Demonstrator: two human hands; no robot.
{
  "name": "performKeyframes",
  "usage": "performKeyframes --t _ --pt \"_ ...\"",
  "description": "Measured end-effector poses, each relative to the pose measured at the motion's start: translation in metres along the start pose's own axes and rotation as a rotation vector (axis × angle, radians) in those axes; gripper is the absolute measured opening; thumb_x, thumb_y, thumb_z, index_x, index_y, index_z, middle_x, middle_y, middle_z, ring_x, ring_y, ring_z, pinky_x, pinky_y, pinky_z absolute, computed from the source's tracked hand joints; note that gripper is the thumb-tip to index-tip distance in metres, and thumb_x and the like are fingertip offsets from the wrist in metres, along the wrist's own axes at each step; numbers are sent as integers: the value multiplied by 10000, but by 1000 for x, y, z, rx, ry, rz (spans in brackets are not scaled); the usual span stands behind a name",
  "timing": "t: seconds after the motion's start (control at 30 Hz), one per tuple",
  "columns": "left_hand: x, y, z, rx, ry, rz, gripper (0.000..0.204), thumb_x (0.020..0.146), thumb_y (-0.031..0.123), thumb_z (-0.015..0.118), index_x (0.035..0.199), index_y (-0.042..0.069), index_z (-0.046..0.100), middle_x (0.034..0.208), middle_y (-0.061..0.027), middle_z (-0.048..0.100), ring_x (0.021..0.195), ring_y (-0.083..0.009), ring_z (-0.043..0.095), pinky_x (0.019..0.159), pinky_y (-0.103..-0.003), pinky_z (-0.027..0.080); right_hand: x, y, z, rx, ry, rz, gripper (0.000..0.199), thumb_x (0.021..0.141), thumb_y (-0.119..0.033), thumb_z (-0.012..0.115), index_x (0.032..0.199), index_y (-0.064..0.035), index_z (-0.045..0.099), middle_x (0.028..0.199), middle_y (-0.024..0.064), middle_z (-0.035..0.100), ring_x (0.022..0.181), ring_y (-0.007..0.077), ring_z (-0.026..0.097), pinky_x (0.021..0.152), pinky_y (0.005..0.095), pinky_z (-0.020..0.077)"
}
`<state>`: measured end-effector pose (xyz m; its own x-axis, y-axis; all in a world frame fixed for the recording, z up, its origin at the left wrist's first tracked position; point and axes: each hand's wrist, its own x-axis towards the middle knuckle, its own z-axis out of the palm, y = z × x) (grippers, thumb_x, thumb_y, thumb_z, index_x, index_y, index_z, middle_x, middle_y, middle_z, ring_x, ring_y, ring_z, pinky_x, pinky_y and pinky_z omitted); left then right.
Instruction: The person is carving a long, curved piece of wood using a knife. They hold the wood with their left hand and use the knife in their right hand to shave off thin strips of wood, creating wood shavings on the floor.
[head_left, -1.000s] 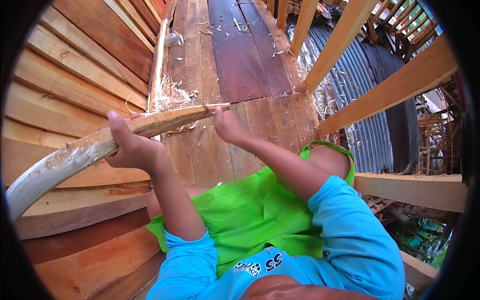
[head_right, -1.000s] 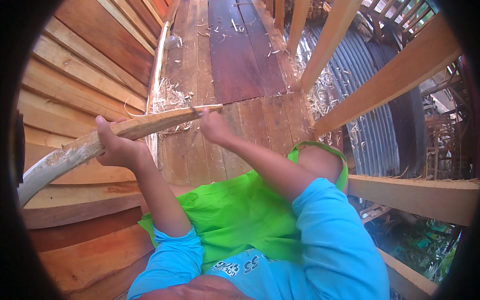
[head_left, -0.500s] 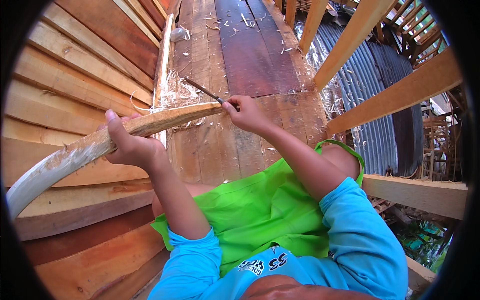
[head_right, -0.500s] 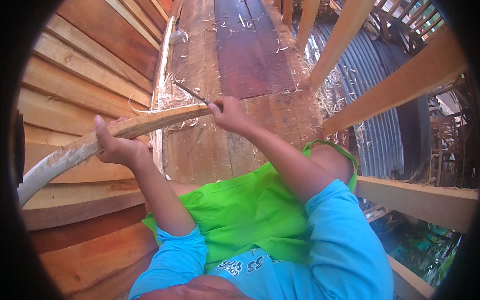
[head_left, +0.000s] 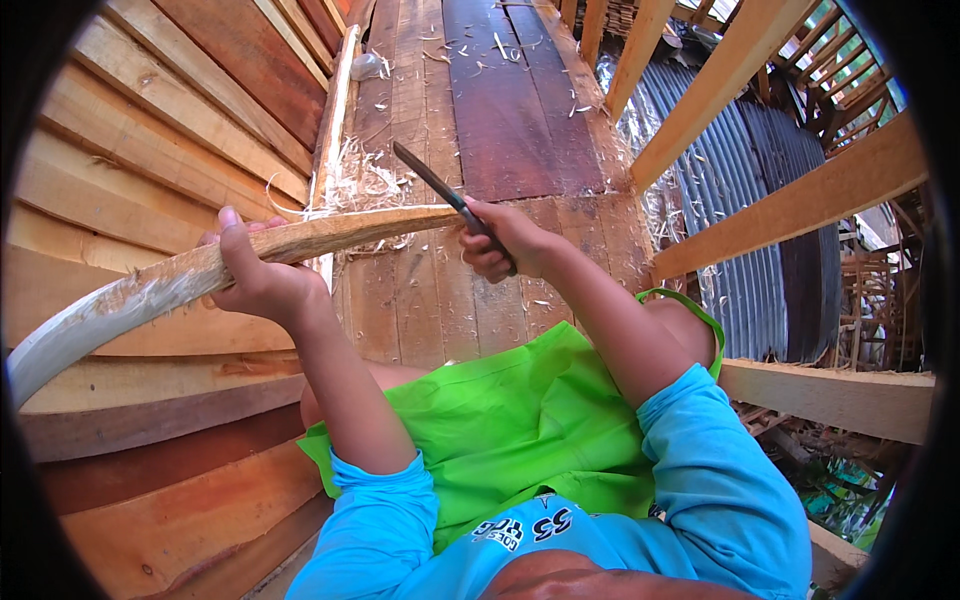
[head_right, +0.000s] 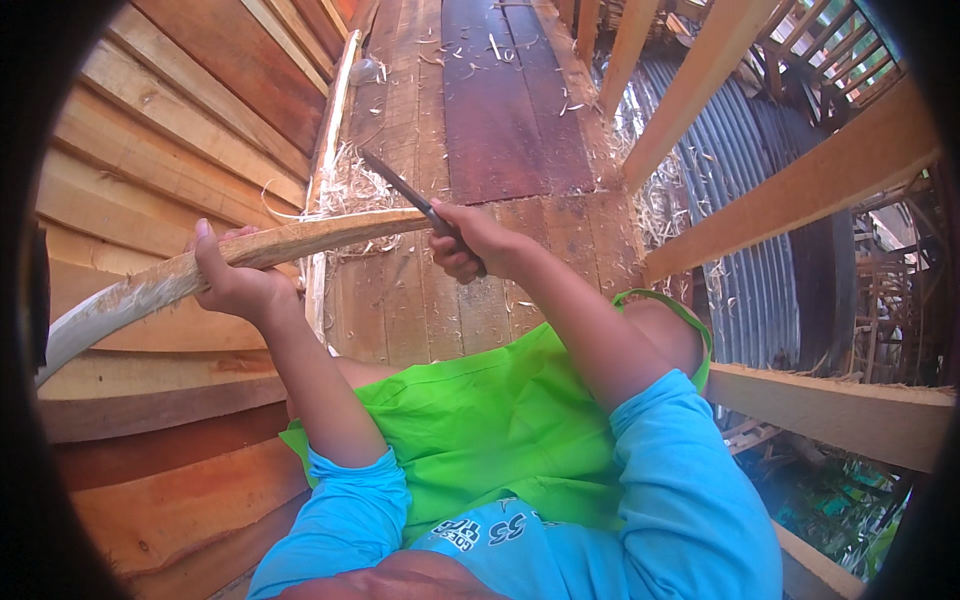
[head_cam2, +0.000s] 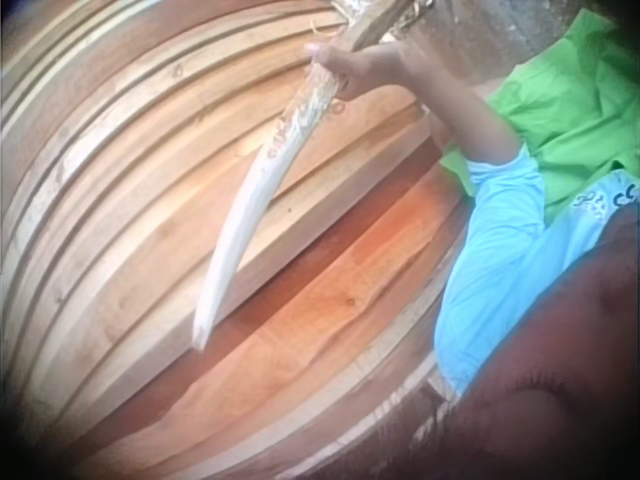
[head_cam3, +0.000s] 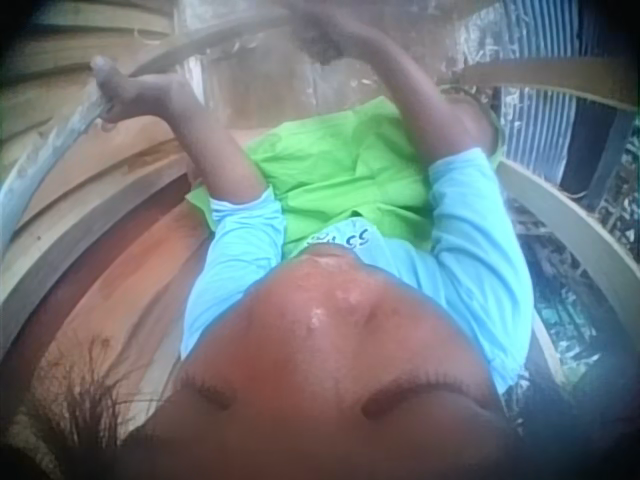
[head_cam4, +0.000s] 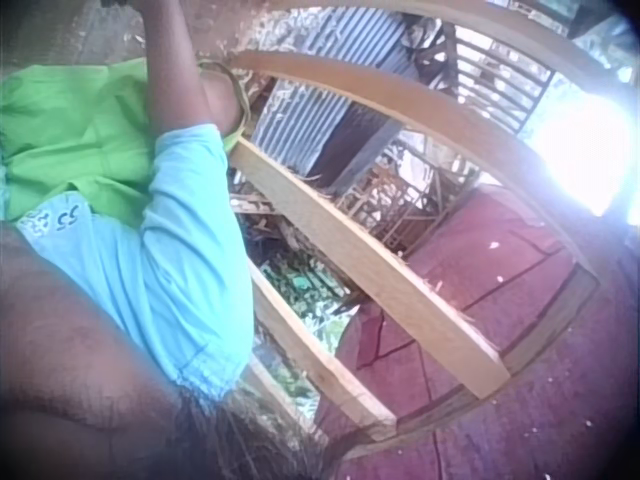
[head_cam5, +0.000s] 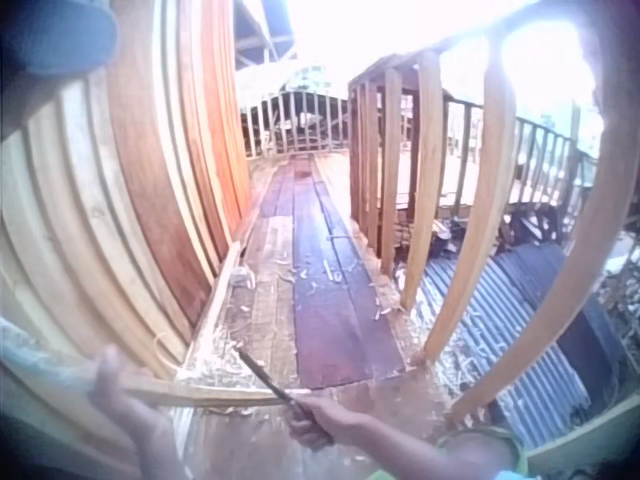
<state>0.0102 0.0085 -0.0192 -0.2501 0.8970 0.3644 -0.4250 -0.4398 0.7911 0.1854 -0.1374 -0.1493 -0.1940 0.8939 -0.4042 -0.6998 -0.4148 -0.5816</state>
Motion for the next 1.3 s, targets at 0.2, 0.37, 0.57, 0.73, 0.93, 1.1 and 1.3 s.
performKeyframes --t 0.2,0.37,0.57,0.73,0.93,1.1,1.3 --pt "4 -3 -5 -17 9 -44 256 800 190 684 862 -5 530 650 -84 511 569 -209 549 567 -324 479 -5 -4 6 -234 -27 255 412 942 -334 256 555 -194 224 472 -66 196 419 71 141 379 262 122" --pt "-1 1 0 -9 20 -15 280 787 185 695 887 -11 522 634 -85 507 544 -209 544 541 -323 477 5 3 1 -167 43 353 347 886 -255 290 550 -204 221 474 -70 197 412 68 135 378 256 108" --pt "-3 0 0 -2 27 13 293 784 183 695 913 -19 527 628 -84 504 539 -207 542 519 -329 474 12 7 -2 -163 61 405 316 829 -212 332 533 -216 223 468 -69 203 400 68 138 374 262 107" --pt "-8 2 4 12 58 0 311 791 189 711 933 -22 533 665 -82 518 592 -205 561 556 -330 480 26 20 -3 -197 211 296 385 895 -301 312 534 -188 241 463 -59 203 384 100 154 372 295 131" --pt "-6 8 7 45 -179 -44 448 848 287 728 1086 -2 481 743 -75 548 688 -193 599 687 -330 515 37 40 14 -712 787 -918 537 903 -539 596 991 -12 556 492 -2 387 465 114 401 469 290 327" --pt "-4 7 0 30 -583 93 608 884 365 685 1279 23 374 1035 -141 578 959 -256 616 880 -399 502 22 17 43 -1090 726 -945 471 865 -389 718 1170 -58 579 522 28 471 497 91 442 480 279 356" --pt "5 29 -5 -105 -495 442 756 902 423 610 1425 27 235 1445 -223 346 1336 -369 369 1101 -535 307 21 13 39 -987 867 -1027 233 912 -229 670 1036 -38 621 570 93 523 506 133 437 495 302 372"
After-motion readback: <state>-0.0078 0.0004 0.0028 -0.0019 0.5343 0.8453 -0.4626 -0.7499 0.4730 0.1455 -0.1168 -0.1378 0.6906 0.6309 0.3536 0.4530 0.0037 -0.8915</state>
